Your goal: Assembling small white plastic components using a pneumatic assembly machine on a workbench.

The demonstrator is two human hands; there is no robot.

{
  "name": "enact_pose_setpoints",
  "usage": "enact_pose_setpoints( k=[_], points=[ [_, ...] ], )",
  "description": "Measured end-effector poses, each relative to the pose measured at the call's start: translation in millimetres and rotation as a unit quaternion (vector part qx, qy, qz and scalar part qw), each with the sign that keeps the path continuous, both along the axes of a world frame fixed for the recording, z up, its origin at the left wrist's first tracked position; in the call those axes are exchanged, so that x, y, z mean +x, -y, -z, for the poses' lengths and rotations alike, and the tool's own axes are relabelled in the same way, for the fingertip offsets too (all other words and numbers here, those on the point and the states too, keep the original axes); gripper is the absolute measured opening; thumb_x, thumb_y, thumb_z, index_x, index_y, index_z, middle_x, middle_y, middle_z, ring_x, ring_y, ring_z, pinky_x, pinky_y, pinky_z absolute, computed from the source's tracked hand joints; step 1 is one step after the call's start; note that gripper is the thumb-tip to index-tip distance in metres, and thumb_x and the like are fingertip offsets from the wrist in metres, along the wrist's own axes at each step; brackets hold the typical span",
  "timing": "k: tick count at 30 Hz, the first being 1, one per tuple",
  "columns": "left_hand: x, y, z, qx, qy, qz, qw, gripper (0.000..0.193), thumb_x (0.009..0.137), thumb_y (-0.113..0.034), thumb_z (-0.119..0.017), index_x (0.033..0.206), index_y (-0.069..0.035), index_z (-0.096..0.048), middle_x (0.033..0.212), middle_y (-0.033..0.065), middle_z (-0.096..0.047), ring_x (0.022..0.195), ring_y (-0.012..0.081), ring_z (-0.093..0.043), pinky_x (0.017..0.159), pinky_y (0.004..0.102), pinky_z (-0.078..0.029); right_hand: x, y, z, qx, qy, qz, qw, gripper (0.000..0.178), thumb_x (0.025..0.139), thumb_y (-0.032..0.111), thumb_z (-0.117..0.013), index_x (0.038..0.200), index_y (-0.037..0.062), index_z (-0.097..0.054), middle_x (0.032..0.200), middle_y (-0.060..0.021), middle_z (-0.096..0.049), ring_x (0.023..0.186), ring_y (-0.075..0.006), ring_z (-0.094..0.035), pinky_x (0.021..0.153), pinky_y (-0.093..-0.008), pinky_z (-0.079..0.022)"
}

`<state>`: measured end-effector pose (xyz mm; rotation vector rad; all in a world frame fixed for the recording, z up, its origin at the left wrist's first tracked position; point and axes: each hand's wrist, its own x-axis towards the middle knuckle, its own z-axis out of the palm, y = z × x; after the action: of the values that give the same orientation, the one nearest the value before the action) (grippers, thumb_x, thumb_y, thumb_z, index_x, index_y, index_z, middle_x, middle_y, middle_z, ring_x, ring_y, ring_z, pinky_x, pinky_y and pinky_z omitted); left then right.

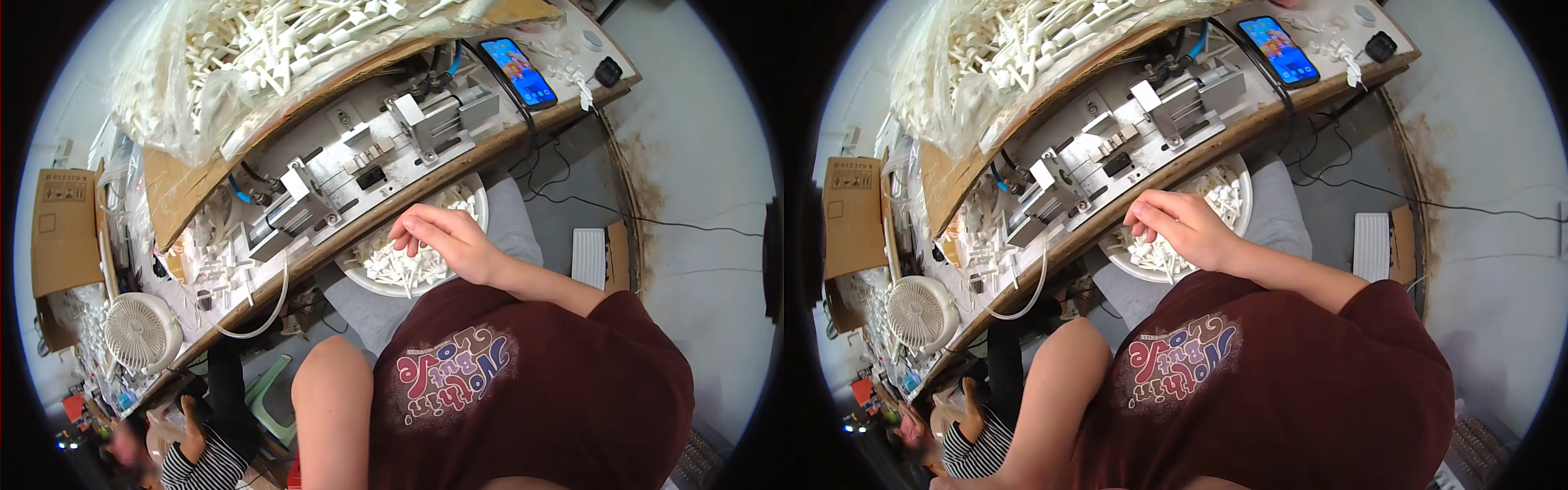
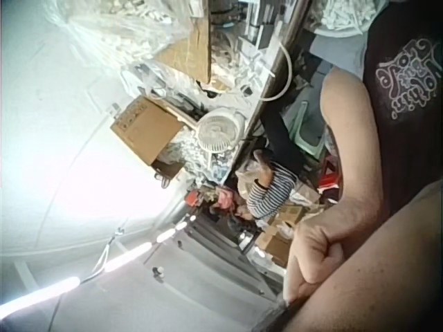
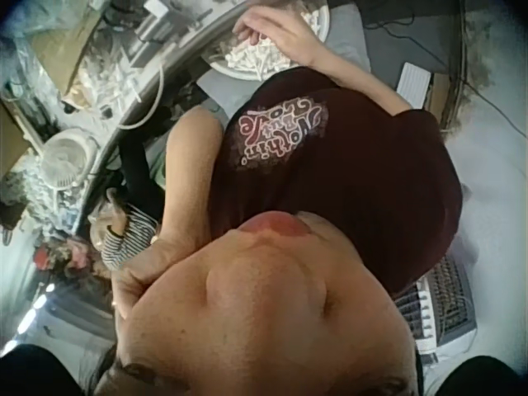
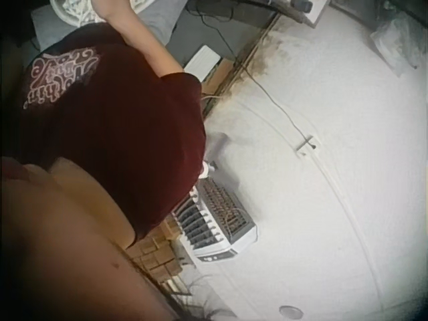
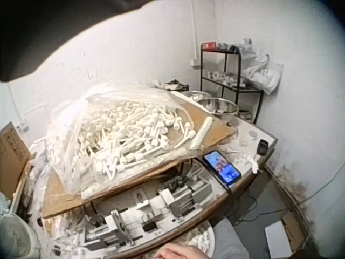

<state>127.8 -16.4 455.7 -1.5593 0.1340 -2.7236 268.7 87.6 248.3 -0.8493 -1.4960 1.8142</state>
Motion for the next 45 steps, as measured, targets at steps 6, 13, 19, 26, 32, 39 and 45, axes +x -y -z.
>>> enact_pose_setpoints(
  k=[6, 13, 19, 26, 32, 39, 45],
  points=[
    [3.7, -7.1, 19.7, 0.032, -0.04, -0.061, 0.997, 0.002, 0.086, -0.004, -0.057, 0.087, -0.003, -0.058, 0.086, 0.0026, -0.054, 0.074, 0.014, -0.055, 0.056, 0.0253, -0.046, -8.9, 9.0, -1.7, 0.019, -0.026, 0.02, 0.999, 0.031, 0.103, 0.023, -0.046, 0.099, -0.0016, -0.064, 0.087, -0.0075, -0.067, 0.077, -0.0118, -0.061, 0.072, -0.0269, -0.05],
    [9.1, -1.5, 5.7, -0.015, -0.01, -0.006, 1.0, 0.006, 0.089, -0.002, -0.053, 0.095, -0.003, -0.052, 0.093, 0.0037, -0.049, 0.084, 0.0157, -0.051, 0.074, 0.0278, -0.044, -10.8, 6.9, -5.1, 0.025, -0.004, 0.003, 1.0, 0.024, 0.101, 0.018, -0.05, 0.1, -0.0017, -0.064, 0.089, -0.0073, -0.067, 0.08, -0.0109, -0.063, 0.072, -0.0262, -0.052],
    [18.5, -8.6, 10.6, 0.072, 0.035, -0.005, 0.997, 0.005, 0.089, -0.001, -0.051, 0.094, -0.003, -0.05, 0.091, 0.0037, -0.048, 0.082, 0.0167, -0.05, 0.074, 0.0289, -0.044, -12.9, 6.6, -5.9, 0.042, 0.013, -0.011, 0.999, 0.021, 0.1, 0.017, -0.052, 0.1, -0.0007, -0.063, 0.089, -0.0064, -0.068, 0.077, -0.0104, -0.062, 0.07, -0.0254, -0.051],
    [17.8, -2.2, 12.1, 0.031, 0.021, 0.003, 0.999, 0.007, 0.09, 0.0, -0.051, 0.096, -0.003, -0.05, 0.092, 0.0023, -0.048, 0.084, 0.0162, -0.05, 0.077, 0.0306, -0.044, -12.6, 6.0, -5.2, 0.064, 0.022, 0.0, 0.998, 0.019, 0.097, 0.017, -0.056, 0.1, -0.0001, -0.064, 0.087, -0.0054, -0.068, 0.076, -0.0102, -0.063, 0.07, -0.0254, -0.051],
    [20.5, -5.1, 16.8, 0.057, 0.029, 0.009, 0.998, 0.01, 0.091, 0.0, -0.05, 0.1, -0.003, -0.05, 0.096, 0.0024, -0.047, 0.086, 0.0165, -0.05, 0.078, 0.0309, -0.044, -11.1, 3.9, -8.8, 0.093, 0.022, 0.034, 0.995, 0.016, 0.095, 0.014, -0.059, 0.098, -0.0004, -0.065, 0.085, -0.0052, -0.069, 0.075, -0.0103, -0.064, 0.07, -0.0254, -0.051],
    [19.5, -2.6, 27.7, 0.105, 0.032, -0.089, 0.99, 0.022, 0.091, 0.0, -0.053, 0.113, 0.002, -0.056, 0.102, 0.0076, -0.051, 0.09, 0.0181, -0.051, 0.078, 0.0326, -0.045, -18.5, -61.7, -48.3, 0.308, 0.043, 0.13, 0.942, 0.011, 0.089, 0.01, -0.063, 0.094, 0.0004, -0.066, 0.082, -0.0061, -0.067, 0.071, -0.0119, -0.062, 0.066, -0.027, -0.049],
    [12.1, -6.5, 51.5, 0.095, -0.078, -0.185, 0.975, 0.024, 0.092, -0.004, -0.057, 0.115, 0.002, -0.056, 0.1, 0.0053, -0.052, 0.083, 0.0126, -0.05, 0.066, 0.0288, -0.042, -60.1, -155.5, -84.0, 0.621, 0.159, 0.16, 0.75, 0.016, 0.08, 0.003, -0.063, 0.096, 0.0057, -0.065, 0.094, -0.0035, -0.066, 0.089, -0.0217, -0.064, 0.073, -0.0333, -0.053]
  ],
)
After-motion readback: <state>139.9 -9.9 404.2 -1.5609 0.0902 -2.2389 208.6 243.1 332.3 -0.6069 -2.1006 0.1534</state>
